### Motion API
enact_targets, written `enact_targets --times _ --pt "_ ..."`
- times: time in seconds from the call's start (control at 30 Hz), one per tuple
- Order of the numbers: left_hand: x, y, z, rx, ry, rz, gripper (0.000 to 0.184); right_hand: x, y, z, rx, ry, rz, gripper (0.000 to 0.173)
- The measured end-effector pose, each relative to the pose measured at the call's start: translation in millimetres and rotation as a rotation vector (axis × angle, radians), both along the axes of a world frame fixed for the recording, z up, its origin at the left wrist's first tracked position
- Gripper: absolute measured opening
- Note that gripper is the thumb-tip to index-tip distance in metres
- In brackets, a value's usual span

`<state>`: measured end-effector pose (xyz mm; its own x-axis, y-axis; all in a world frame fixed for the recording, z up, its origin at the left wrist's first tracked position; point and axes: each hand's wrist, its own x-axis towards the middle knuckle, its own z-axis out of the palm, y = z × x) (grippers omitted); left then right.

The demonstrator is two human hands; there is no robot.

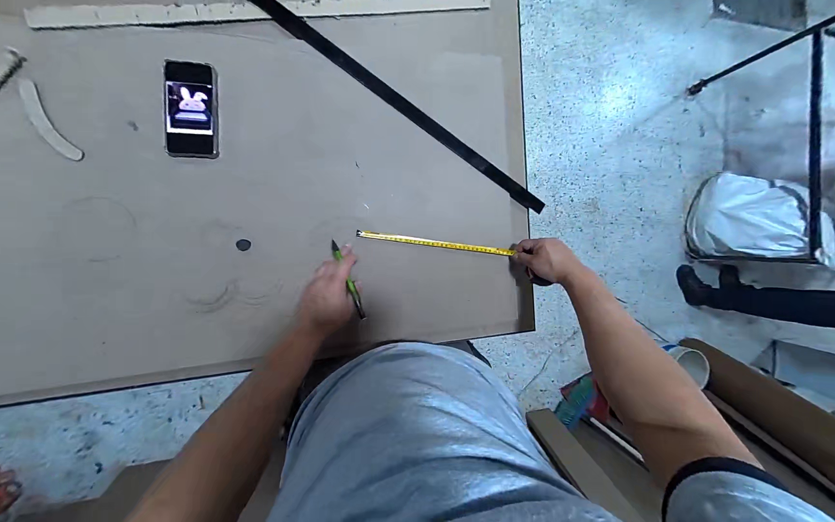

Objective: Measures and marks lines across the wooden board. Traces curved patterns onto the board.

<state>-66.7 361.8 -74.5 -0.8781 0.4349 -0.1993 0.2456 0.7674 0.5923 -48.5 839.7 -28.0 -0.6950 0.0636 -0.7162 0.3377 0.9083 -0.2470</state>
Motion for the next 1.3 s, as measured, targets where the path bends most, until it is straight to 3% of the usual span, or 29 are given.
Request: enact_targets --times 0.17,0.4,0.53,0.67,0.8,0.97,1.3 --pt "4.8 49.5 1.8 -0.162 -0.038 0.020 0.050 -21.4 17.6 -7.2 0.000 0.045 0.082 0.024" --pt "-17.2 62.5 15.1 -0.255 -0.126 0.088 0.055 -50.4 28.6 -12.7 -0.005 0.041 0.190 0.027" --pt "-9.7 59.2 1.8 -0.299 -0.029 0.087 0.057 -65.1 27.8 -11.6 -0.003 0.029 0.233 0.024" --pt "-4.4 56.3 -9.7 -0.279 0.051 0.023 0.051 -71.0 25.7 -10.8 0.019 0.013 0.239 0.023" --pt "5.5 58.4 -3.5 -0.268 0.028 0.091 0.055 -68.3 27.8 -14.3 -0.011 0.047 0.244 0.024" --pt "14.6 58.8 -6.4 -0.257 0.082 -0.026 0.047 -67.8 28.3 -19.0 -0.005 0.061 0.243 0.026" --pt "-1.4 76.4 0.6 -0.271 0.066 0.074 0.050 -65.9 26.1 -15.4 0.018 0.053 0.193 0.026"
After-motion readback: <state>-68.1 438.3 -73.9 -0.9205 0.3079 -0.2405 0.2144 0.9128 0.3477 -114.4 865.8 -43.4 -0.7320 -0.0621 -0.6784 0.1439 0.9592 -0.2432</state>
